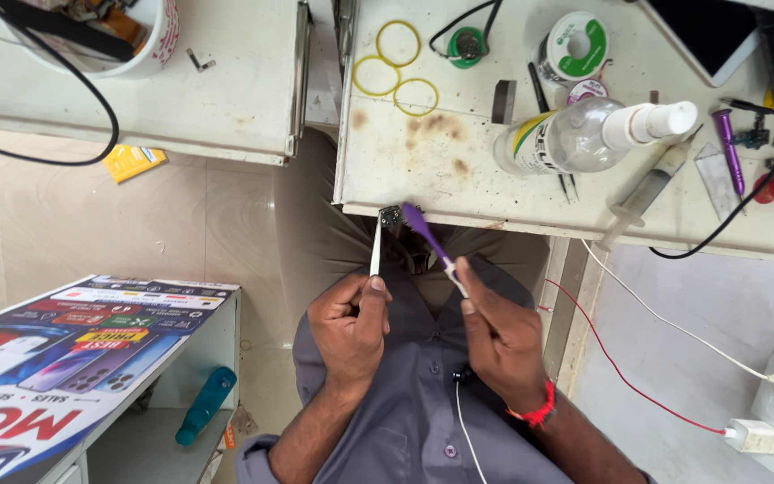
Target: The person uses tweezers to hold a small electronic component and a toothbrush to scrub it. They apply a cleaning liquid from a spray bottle and continue scrubbing the component before inspecting it.
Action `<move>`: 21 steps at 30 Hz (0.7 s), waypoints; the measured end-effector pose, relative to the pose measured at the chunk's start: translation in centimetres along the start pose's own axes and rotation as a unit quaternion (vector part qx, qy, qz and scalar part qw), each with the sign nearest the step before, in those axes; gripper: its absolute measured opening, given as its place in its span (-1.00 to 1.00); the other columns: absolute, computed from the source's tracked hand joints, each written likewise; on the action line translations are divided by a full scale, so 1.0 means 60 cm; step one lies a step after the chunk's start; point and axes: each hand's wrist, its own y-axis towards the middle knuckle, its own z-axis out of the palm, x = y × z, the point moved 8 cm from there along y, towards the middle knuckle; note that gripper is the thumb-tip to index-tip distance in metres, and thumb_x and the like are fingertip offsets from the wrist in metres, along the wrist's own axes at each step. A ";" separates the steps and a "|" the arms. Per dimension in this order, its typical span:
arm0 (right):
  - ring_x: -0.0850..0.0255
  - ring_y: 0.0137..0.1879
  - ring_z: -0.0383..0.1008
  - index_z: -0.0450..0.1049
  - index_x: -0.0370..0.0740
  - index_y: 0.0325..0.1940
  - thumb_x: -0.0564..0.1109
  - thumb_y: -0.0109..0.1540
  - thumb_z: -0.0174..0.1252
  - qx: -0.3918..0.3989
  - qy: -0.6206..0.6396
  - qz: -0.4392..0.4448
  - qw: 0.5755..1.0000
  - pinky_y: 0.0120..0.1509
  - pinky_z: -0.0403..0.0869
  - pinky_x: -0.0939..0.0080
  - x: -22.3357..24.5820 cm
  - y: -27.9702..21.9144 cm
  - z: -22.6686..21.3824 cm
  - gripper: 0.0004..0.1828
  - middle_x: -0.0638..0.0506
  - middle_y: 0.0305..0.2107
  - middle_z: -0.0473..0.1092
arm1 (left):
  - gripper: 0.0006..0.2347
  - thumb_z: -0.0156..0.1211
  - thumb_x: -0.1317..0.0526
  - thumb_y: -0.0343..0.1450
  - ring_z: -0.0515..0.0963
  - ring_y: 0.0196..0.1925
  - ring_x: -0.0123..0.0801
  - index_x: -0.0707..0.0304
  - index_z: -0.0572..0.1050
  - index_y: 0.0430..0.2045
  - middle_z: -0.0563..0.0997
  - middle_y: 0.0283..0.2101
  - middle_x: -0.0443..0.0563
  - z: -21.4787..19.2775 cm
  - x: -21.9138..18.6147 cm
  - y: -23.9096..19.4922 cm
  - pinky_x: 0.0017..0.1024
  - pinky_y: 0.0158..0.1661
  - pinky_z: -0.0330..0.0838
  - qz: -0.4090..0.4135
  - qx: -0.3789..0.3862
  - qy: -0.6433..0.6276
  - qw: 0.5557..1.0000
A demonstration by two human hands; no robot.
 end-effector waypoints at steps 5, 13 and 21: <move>0.32 -0.59 0.22 0.48 -0.26 0.34 -0.35 0.31 0.14 0.041 -0.076 0.096 0.992 -0.45 0.26 0.31 -0.023 0.012 -0.004 -0.52 -0.13 -0.54 0.44 | -0.76 0.13 0.30 0.47 0.33 -0.75 -0.67 0.36 0.52 -0.65 0.39 -0.79 -0.17 -0.003 0.003 -0.005 -0.57 -0.67 0.12 -0.011 -0.003 0.000 1.000; 0.43 -0.50 0.32 0.44 -0.25 0.33 -0.31 0.33 0.13 0.042 0.010 0.046 0.998 -0.39 0.35 0.40 -0.005 0.007 0.009 -0.55 -0.11 -0.16 0.62 | -0.77 0.12 0.32 0.48 0.33 -0.73 -0.67 0.37 0.52 -0.64 0.39 -0.77 -0.17 -0.001 0.001 0.000 -0.57 -0.66 0.14 -0.001 0.003 -0.023 1.000; 0.44 -0.49 0.31 0.41 -0.27 0.34 -0.28 0.34 0.08 0.032 0.061 0.067 0.995 -0.41 0.32 0.39 -0.011 0.001 0.010 -0.56 -0.13 -0.08 0.62 | -0.76 0.12 0.31 0.48 0.32 -0.74 -0.67 0.36 0.51 -0.66 0.38 -0.79 -0.17 0.001 0.000 0.001 -0.57 -0.67 0.12 0.005 0.003 -0.012 1.000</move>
